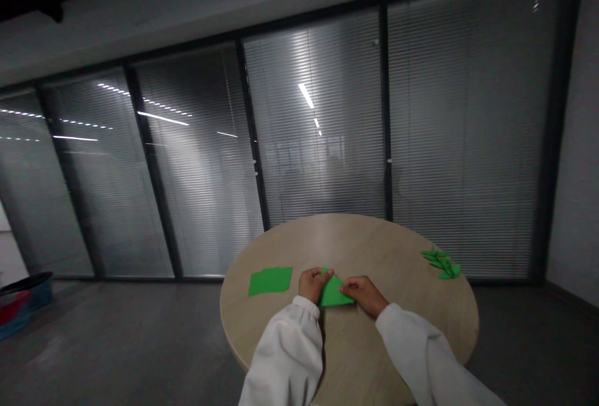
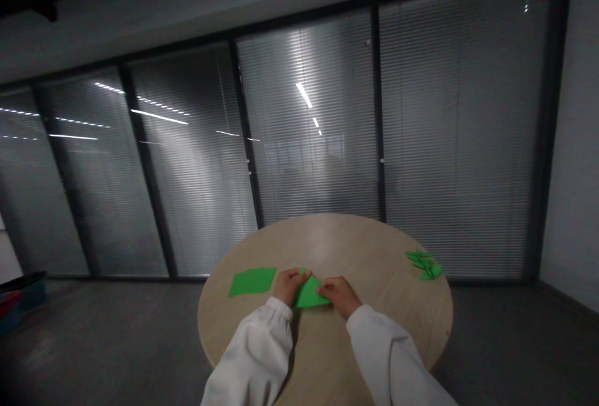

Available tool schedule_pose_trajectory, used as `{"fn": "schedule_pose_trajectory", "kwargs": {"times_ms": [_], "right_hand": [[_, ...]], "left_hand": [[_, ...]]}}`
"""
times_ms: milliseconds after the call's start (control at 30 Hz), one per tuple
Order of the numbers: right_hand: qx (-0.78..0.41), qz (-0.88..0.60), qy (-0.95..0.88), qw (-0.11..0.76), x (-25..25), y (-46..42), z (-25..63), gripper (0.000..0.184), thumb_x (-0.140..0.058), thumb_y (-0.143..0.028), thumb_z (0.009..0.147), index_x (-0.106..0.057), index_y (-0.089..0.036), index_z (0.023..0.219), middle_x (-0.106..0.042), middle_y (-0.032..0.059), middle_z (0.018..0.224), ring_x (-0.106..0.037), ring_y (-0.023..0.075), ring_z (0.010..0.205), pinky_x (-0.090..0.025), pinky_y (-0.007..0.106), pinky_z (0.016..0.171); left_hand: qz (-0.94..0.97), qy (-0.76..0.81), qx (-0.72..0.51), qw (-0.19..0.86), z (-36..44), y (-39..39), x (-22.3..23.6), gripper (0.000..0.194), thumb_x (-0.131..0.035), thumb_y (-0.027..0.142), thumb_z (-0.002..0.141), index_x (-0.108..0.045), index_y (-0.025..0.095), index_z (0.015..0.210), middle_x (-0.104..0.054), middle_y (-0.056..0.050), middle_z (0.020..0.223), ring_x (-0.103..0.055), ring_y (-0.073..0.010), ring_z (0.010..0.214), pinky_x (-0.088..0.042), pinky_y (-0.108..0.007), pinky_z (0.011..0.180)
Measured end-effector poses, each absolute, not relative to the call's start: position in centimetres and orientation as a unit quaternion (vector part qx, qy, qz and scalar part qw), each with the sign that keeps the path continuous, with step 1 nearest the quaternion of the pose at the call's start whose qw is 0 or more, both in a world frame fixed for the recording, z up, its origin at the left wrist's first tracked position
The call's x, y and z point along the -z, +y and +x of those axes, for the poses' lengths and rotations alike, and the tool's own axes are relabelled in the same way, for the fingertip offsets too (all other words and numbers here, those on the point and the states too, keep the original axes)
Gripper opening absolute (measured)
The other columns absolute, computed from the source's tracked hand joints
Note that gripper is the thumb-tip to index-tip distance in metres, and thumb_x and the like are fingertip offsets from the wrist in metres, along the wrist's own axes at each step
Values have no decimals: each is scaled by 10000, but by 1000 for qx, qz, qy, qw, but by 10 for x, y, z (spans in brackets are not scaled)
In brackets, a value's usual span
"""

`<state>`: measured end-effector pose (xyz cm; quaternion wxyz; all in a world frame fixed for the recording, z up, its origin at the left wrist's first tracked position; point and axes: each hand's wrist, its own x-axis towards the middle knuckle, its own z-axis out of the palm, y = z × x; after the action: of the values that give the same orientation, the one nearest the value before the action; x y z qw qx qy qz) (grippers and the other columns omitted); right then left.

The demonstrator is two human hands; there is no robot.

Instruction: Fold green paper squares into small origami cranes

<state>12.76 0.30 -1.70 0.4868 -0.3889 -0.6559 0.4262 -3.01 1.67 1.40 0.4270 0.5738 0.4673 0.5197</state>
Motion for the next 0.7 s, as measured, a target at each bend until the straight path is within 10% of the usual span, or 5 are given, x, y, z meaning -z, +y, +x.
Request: {"fn": "schedule_pose_trajectory", "kwargs": {"times_ms": [700], "right_hand": [[-422,-393,-662,478,17,3,129,315,-604,-428,633,-578,-136,516,-417,-60,470,-358,90,500,-261,225,512]], "left_hand": [[576,443,-532,434,-30,18,-12,330,-717,445,532,-698,123,605,-646,-34,522,-533,-136,481,-394,-237,494]]}}
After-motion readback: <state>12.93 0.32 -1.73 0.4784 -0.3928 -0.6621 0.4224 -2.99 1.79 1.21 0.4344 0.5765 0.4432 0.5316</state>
